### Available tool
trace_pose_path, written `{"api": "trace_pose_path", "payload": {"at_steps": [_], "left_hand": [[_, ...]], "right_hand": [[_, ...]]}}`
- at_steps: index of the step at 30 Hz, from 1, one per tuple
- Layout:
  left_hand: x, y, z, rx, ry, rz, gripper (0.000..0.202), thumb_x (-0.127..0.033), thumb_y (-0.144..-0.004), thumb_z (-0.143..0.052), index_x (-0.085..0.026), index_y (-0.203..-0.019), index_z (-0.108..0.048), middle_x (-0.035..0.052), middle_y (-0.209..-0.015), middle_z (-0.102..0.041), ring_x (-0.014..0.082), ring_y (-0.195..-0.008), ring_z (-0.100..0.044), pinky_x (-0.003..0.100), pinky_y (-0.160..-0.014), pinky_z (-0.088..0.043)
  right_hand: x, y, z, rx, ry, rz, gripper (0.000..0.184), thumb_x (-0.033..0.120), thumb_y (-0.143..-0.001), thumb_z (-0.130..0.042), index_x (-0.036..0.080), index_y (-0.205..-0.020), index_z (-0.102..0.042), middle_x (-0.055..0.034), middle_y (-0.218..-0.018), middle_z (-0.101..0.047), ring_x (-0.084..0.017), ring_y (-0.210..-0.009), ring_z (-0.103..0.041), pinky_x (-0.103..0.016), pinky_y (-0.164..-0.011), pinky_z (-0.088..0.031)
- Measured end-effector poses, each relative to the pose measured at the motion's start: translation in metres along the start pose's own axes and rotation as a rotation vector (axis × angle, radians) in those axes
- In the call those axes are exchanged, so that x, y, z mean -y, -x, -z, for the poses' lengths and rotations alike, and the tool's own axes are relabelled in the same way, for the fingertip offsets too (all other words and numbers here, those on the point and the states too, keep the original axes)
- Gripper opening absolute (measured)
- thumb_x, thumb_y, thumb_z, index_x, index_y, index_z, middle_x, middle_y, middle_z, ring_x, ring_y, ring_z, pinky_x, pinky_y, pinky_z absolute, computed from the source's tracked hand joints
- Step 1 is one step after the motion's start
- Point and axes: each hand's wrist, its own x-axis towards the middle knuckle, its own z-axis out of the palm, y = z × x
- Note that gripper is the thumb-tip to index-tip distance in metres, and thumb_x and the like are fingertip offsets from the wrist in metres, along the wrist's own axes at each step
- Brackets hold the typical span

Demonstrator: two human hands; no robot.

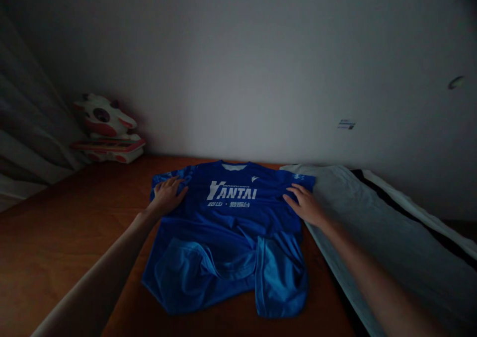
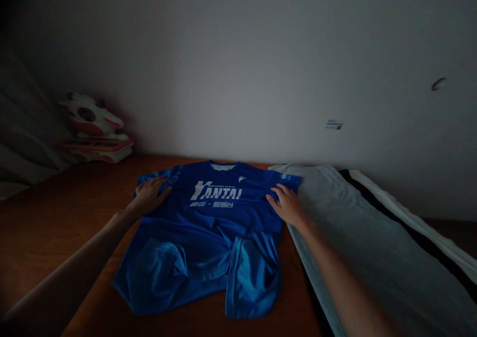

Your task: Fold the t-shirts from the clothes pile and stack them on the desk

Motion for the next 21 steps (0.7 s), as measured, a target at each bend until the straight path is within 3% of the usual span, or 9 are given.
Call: {"api": "trace_pose_path", "payload": {"at_steps": [2,4,6,7,9,11,13,18,21], "left_hand": [[-0.016,0.027,0.016,0.075,0.141,-0.247,0.053,-0.053,-0.098,-0.036,-0.019,-0.124,-0.068,0.0133,-0.137,-0.065,0.0309,-0.129,-0.058,0.048,-0.113,-0.041],[-0.028,0.064,0.034,0.299,0.272,-0.468,0.05,-0.057,-0.098,-0.041,-0.024,-0.123,-0.069,0.0088,-0.128,-0.07,0.0259,-0.12,-0.064,0.038,-0.107,-0.048],[-0.034,0.103,0.047,0.415,0.269,-0.518,0.061,-0.066,-0.084,-0.063,-0.027,-0.131,-0.065,0.0089,-0.135,-0.067,0.0291,-0.124,-0.062,0.039,-0.108,-0.048],[-0.034,0.121,0.051,0.446,0.247,-0.509,0.076,-0.068,-0.075,-0.072,-0.029,-0.138,-0.061,0.0098,-0.14,-0.063,0.0323,-0.128,-0.059,0.043,-0.11,-0.047],[-0.031,0.149,0.054,0.449,0.221,-0.47,0.087,-0.067,-0.066,-0.08,-0.032,-0.143,-0.057,0.0102,-0.149,-0.056,0.0365,-0.135,-0.053,0.049,-0.113,-0.044],[-0.026,0.165,0.053,0.428,0.249,-0.428,0.061,-0.06,-0.079,-0.073,-0.035,-0.134,-0.065,0.008,-0.151,-0.054,0.0344,-0.136,-0.052,0.049,-0.113,-0.044],[-0.022,0.173,0.053,0.409,0.333,-0.386,0.035,-0.05,-0.093,-0.059,-0.032,-0.119,-0.073,0.0066,-0.148,-0.057,0.0298,-0.133,-0.056,0.044,-0.112,-0.045],[-0.015,0.181,0.073,0.323,0.611,-0.157,0.04,-0.055,-0.098,-0.046,-0.022,-0.103,-0.068,0.008,-0.103,-0.073,0.0232,-0.093,-0.068,0.032,-0.087,-0.057],[-0.008,0.186,0.086,0.26,0.703,-0.061,0.045,-0.063,-0.093,-0.048,-0.022,-0.093,-0.066,0.0046,-0.084,-0.067,0.0205,-0.077,-0.064,0.028,-0.071,-0.056]], "right_hand": [[0.009,0.023,0.012,0.039,-0.137,0.198,0.04,0.051,-0.099,-0.048,0.025,-0.118,-0.071,-0.0113,-0.136,-0.063,-0.026,-0.132,-0.055,-0.042,-0.117,-0.037],[0.018,0.055,0.025,0.149,-0.225,0.321,0.044,0.062,-0.088,-0.064,0.03,-0.117,-0.073,-0.0081,-0.137,-0.062,-0.028,-0.131,-0.055,-0.042,-0.116,-0.038],[0.026,0.089,0.034,0.249,-0.254,0.349,0.083,0.068,-0.065,-0.083,0.034,-0.137,-0.062,-0.0084,-0.149,-0.053,-0.033,-0.137,-0.049,-0.047,-0.116,-0.038],[0.03,0.105,0.036,0.288,-0.256,0.348,0.095,0.067,-0.06,-0.086,0.035,-0.144,-0.056,-0.0085,-0.154,-0.049,-0.035,-0.139,-0.047,-0.049,-0.116,-0.039],[0.037,0.129,0.035,0.336,-0.246,0.351,0.077,0.061,-0.068,-0.084,0.038,-0.137,-0.062,-0.0062,-0.157,-0.046,-0.035,-0.143,-0.043,-0.052,-0.117,-0.037],[0.042,0.145,0.032,0.321,-0.265,0.35,0.034,0.048,-0.084,-0.073,0.035,-0.116,-0.074,-0.0034,-0.152,-0.052,-0.032,-0.144,-0.043,-0.052,-0.118,-0.036],[0.046,0.153,0.029,0.259,-0.35,0.313,0.02,0.04,-0.092,-0.062,0.031,-0.103,-0.077,-0.0042,-0.139,-0.064,-0.028,-0.136,-0.052,-0.047,-0.115,-0.041],[0.042,0.163,0.041,0.188,-0.667,0.001,0.046,0.063,-0.093,-0.051,0.024,-0.097,-0.075,-0.0052,-0.086,-0.077,-0.025,-0.084,-0.073,-0.031,-0.077,-0.059],[0.039,0.17,0.053,0.155,-0.781,-0.12,0.058,0.075,-0.087,-0.051,0.022,-0.088,-0.076,-0.0075,-0.083,-0.076,-0.026,-0.083,-0.072,-0.032,-0.075,-0.06]]}}
